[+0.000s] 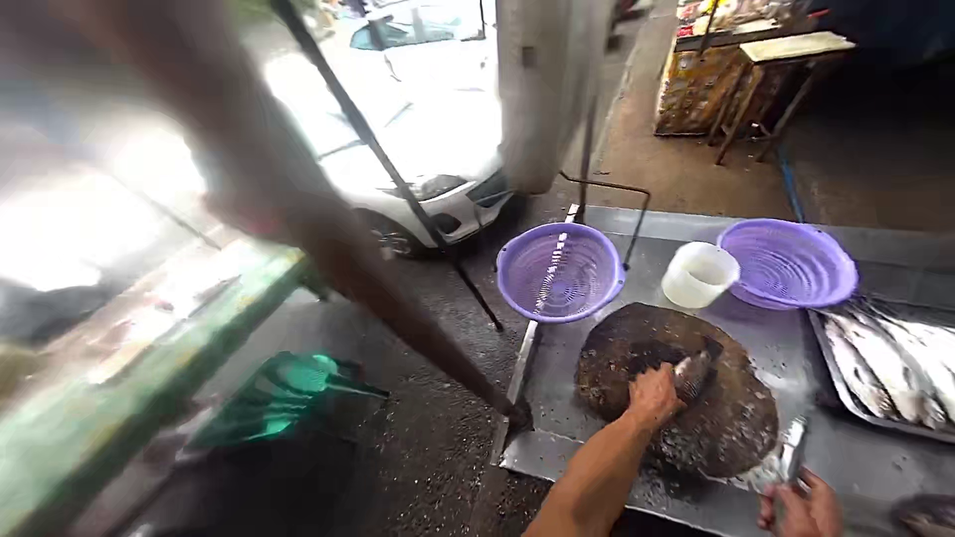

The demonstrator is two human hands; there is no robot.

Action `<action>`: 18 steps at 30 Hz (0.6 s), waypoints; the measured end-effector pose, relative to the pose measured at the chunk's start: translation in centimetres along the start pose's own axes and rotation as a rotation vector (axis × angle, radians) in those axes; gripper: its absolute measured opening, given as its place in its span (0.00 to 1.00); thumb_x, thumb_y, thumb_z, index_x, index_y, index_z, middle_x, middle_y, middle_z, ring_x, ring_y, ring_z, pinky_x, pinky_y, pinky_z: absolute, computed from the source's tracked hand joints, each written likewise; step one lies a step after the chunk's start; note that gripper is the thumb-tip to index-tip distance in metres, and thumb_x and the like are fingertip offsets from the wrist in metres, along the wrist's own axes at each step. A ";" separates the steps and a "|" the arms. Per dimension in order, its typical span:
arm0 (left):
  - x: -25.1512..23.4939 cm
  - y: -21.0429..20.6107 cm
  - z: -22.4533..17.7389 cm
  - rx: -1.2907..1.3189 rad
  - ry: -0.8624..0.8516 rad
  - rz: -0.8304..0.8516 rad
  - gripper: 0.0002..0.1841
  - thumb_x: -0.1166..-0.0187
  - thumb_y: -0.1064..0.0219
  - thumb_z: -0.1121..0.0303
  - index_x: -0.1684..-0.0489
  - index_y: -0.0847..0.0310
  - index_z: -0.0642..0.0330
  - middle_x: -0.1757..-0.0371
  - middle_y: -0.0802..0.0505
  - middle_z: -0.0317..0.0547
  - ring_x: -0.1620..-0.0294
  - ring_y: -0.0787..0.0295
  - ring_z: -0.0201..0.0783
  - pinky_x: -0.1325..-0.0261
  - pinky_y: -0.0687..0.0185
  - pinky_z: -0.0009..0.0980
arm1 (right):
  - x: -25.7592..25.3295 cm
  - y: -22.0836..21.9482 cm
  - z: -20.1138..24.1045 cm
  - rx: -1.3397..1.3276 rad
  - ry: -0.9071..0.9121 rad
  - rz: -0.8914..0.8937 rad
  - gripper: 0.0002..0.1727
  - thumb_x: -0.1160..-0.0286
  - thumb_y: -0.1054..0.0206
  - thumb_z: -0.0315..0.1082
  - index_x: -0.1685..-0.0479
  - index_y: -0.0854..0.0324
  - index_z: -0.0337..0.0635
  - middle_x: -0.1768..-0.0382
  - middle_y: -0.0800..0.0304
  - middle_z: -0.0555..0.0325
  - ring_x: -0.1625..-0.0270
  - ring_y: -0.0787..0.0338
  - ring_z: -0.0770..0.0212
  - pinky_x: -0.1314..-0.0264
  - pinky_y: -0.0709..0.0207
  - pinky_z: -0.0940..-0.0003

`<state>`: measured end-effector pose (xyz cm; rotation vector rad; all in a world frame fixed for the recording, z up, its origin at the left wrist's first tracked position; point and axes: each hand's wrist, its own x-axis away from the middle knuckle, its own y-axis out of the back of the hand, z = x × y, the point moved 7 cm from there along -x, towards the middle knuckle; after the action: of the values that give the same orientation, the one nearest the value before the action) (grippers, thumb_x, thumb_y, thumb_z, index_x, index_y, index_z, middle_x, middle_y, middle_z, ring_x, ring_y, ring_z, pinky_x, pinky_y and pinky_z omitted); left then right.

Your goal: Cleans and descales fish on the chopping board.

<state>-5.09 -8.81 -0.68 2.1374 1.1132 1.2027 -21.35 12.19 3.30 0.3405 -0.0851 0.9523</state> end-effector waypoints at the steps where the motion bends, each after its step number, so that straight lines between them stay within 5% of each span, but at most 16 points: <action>1: 0.0 -0.1 -0.4 -0.004 0.016 0.043 0.40 0.42 0.17 0.53 0.23 0.25 0.48 0.33 0.12 0.63 0.33 0.15 0.67 0.40 0.18 0.70 | -0.1 -1.0 -0.5 0.056 -0.037 0.045 0.31 0.14 0.50 0.37 0.14 0.46 0.33 0.66 0.19 0.52 0.79 0.21 0.64 0.76 0.19 0.62; 3: -0.4 -0.4 -0.2 0.147 0.051 0.080 0.35 0.41 0.18 0.53 0.30 0.19 0.55 0.37 0.09 0.60 0.36 0.11 0.61 0.37 0.16 0.65 | -1.0 -2.2 -0.1 0.200 -0.041 0.136 0.30 0.09 0.53 0.41 0.10 0.41 0.40 0.66 0.15 0.46 0.76 0.18 0.54 0.71 0.18 0.52; 6: -0.8 -3.1 0.8 0.937 0.210 0.074 0.24 0.28 0.21 0.62 0.41 0.18 0.71 0.51 0.07 0.60 0.52 0.08 0.50 0.46 0.11 0.50 | -4.0 -2.3 3.3 0.364 0.033 0.135 0.29 0.07 0.53 0.42 0.10 0.35 0.44 0.55 0.08 0.43 0.62 0.09 0.50 0.51 0.14 0.47; 9: -0.7 -3.8 -0.7 1.308 0.319 0.069 0.22 0.19 0.30 0.58 0.37 0.20 0.67 0.52 0.07 0.57 0.55 0.08 0.47 0.51 0.11 0.49 | -5.4 -3.7 5.2 0.437 0.045 0.102 0.28 0.06 0.54 0.41 0.11 0.35 0.43 0.33 0.11 0.41 0.35 0.09 0.47 0.23 0.22 0.47; 12: -0.8 -2.8 -1.2 1.423 0.332 0.033 0.17 0.16 0.35 0.60 0.39 0.21 0.63 0.55 0.09 0.53 0.58 0.10 0.44 0.57 0.13 0.45 | -1.6 -6.4 4.7 0.625 0.080 0.331 0.28 0.08 0.53 0.43 0.11 0.32 0.50 0.46 0.06 0.41 0.44 0.06 0.42 0.34 0.18 0.40; 14: -1.0 -1.9 -0.9 1.449 0.294 0.064 0.18 0.14 0.39 0.60 0.33 0.24 0.59 0.50 0.09 0.52 0.54 0.10 0.43 0.54 0.12 0.44 | -0.7 -5.7 5.3 0.693 0.038 0.491 0.28 0.07 0.53 0.46 0.11 0.33 0.58 0.45 0.06 0.44 0.42 0.07 0.43 0.34 0.19 0.39; 18: -0.5 -2.0 -1.3 1.445 0.290 0.078 0.17 0.14 0.38 0.59 0.35 0.23 0.60 0.53 0.09 0.53 0.58 0.10 0.43 0.57 0.12 0.44 | -3.8 -5.0 5.2 0.567 0.061 0.221 0.28 0.07 0.53 0.44 0.11 0.33 0.51 0.41 0.07 0.43 0.41 0.06 0.44 0.30 0.20 0.42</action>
<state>-7.17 -8.09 -1.64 2.9650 2.5759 0.7327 -19.07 4.88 6.14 0.8366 0.2122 1.1978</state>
